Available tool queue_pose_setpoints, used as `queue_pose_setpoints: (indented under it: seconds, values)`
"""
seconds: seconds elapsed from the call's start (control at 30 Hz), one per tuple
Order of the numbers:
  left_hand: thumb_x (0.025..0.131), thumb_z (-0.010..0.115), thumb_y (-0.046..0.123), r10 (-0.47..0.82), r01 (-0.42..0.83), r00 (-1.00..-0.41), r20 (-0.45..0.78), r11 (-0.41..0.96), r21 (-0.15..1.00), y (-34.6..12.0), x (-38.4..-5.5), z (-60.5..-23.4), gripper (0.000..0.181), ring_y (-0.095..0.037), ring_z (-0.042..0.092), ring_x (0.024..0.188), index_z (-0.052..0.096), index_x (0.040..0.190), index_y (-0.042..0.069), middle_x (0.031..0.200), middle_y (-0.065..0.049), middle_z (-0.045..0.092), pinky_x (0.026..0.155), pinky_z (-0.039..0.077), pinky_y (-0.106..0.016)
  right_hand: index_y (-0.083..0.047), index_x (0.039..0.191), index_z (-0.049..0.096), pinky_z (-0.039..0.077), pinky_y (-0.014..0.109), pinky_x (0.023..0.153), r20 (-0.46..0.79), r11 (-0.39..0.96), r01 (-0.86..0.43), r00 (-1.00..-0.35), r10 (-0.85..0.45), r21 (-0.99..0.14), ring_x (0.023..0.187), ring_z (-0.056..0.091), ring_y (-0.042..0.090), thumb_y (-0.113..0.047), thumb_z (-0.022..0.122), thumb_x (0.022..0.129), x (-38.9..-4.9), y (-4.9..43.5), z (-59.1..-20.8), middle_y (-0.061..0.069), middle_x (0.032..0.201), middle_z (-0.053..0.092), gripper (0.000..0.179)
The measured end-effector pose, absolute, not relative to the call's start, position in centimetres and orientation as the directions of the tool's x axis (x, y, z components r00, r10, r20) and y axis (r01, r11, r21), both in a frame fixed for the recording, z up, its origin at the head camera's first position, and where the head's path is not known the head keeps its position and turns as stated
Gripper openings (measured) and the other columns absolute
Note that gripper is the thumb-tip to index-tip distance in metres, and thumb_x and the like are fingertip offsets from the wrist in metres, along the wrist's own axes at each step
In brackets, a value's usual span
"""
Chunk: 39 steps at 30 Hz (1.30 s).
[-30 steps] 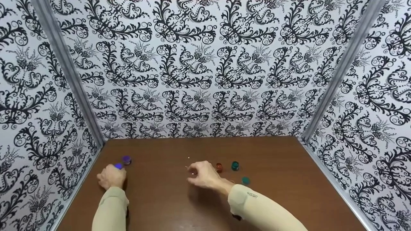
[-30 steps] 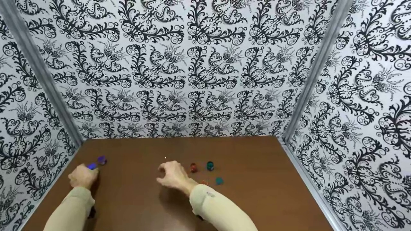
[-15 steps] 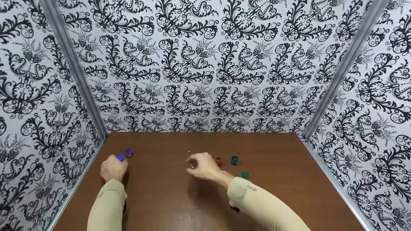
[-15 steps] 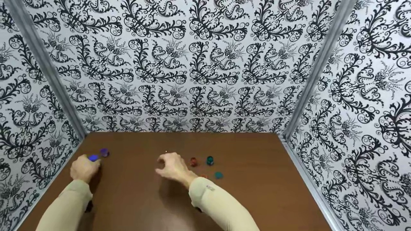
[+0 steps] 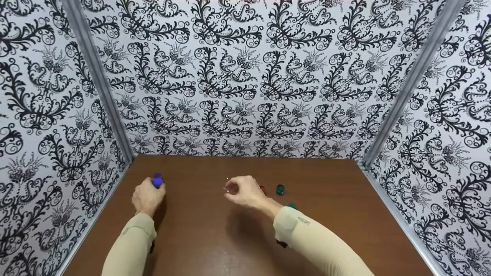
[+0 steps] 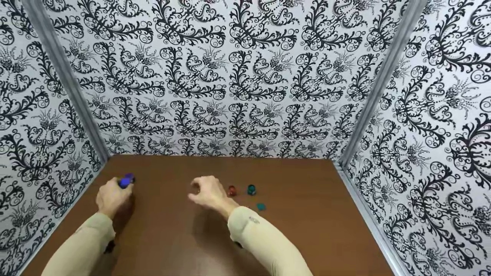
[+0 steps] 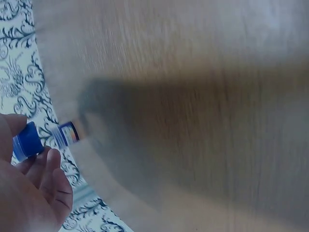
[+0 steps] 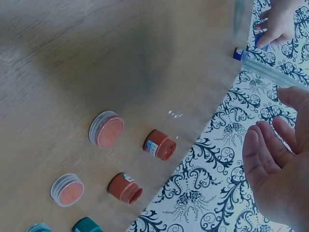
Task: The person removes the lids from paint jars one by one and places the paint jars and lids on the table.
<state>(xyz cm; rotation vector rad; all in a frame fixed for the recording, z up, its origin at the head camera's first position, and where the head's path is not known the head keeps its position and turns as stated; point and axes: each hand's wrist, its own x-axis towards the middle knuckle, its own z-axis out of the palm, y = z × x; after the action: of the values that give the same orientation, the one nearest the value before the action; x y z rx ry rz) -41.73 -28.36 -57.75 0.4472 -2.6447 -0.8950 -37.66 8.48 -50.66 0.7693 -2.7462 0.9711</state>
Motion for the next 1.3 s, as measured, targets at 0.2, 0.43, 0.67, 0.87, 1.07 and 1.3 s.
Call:
queue_pose_setpoints:
  seconds: [0.2, 0.43, 0.67, 0.87, 1.07, 1.3]
  values:
    - [0.102, 0.068, 0.04, -0.335, -0.126, -0.915, 0.226, 0.768, 0.628, -26.7, -41.5, -57.6, 0.052, -0.061, 0.073, 0.117, 0.068, 0.139, 0.003, 0.135, -0.035, 0.075, 0.096, 0.057, -0.071, -0.012, 0.111, 0.085, 0.066, 0.03, 0.088, 0.301, 0.671, -0.511, -0.86, -0.413, -0.537, 0.098, 0.083, 0.025, -0.024, 0.086, 0.094, -37.6, 8.9, -50.3, 0.006, 0.107, 0.088, 0.021]
    - [0.102, 0.068, 0.042, -0.284, -0.052, -0.92, 0.27, 0.771, 0.635, -24.5, -41.4, -57.6, 0.053, -0.059, 0.074, 0.117, 0.069, 0.138, 0.004, 0.135, -0.032, 0.076, 0.097, 0.058, -0.071, -0.012, 0.11, 0.086, 0.067, 0.034, 0.089, 0.345, 0.68, -0.522, -0.852, -0.393, -0.514, 0.096, 0.083, 0.022, -0.023, 0.087, 0.095, -37.7, 9.2, -50.0, 0.004, 0.104, 0.087, 0.019]
    - [0.101, 0.074, 0.037, -0.244, 0.024, -0.912, 0.331, 0.771, 0.636, -21.8, -41.1, -58.4, 0.047, -0.053, 0.075, 0.118, 0.071, 0.133, 0.003, 0.13, -0.028, 0.078, 0.1, 0.058, -0.068, -0.01, 0.112, 0.086, 0.065, 0.039, 0.086, 0.411, 0.7, -0.548, -0.829, -0.38, -0.458, 0.093, 0.078, 0.024, -0.024, 0.086, 0.092, -37.6, 9.5, -50.2, 0.009, 0.105, 0.085, 0.025]
    - [0.099, 0.079, 0.038, -0.198, 0.068, -0.92, 0.339, 0.769, 0.635, -18.9, -40.6, -58.3, 0.046, -0.048, 0.077, 0.115, 0.073, 0.129, 0.004, 0.126, -0.025, 0.08, 0.1, 0.06, -0.064, -0.01, 0.115, 0.086, 0.065, 0.044, 0.087, 0.42, 0.694, -0.554, -0.825, -0.38, -0.46, 0.094, 0.08, 0.027, -0.024, 0.084, 0.091, -37.9, 9.7, -50.4, 0.01, 0.106, 0.085, 0.028]
    - [0.098, 0.083, 0.041, -0.151, 0.114, -0.926, 0.346, 0.762, 0.638, -16.3, -40.0, -57.4, 0.043, -0.041, 0.078, 0.11, 0.076, 0.124, 0.008, 0.119, -0.018, 0.082, 0.096, 0.062, -0.06, -0.008, 0.117, 0.086, 0.066, 0.048, 0.091, 0.417, 0.683, -0.549, -0.829, -0.373, -0.481, 0.098, 0.081, 0.032, -0.023, 0.084, 0.092, -38.0, 9.7, -50.4, 0.012, 0.108, 0.086, 0.03]
    - [0.096, 0.087, 0.038, -0.105, 0.176, -0.917, 0.385, 0.759, 0.627, -13.8, -39.3, -56.6, 0.039, -0.035, 0.078, 0.099, 0.078, 0.121, 0.009, 0.108, -0.013, 0.082, 0.092, 0.062, -0.056, -0.008, 0.121, 0.085, 0.067, 0.045, 0.09, 0.396, 0.689, -0.533, -0.841, -0.368, -0.491, 0.097, 0.083, 0.033, -0.024, 0.085, 0.094, -37.9, 9.4, -50.6, 0.011, 0.108, 0.087, 0.031]
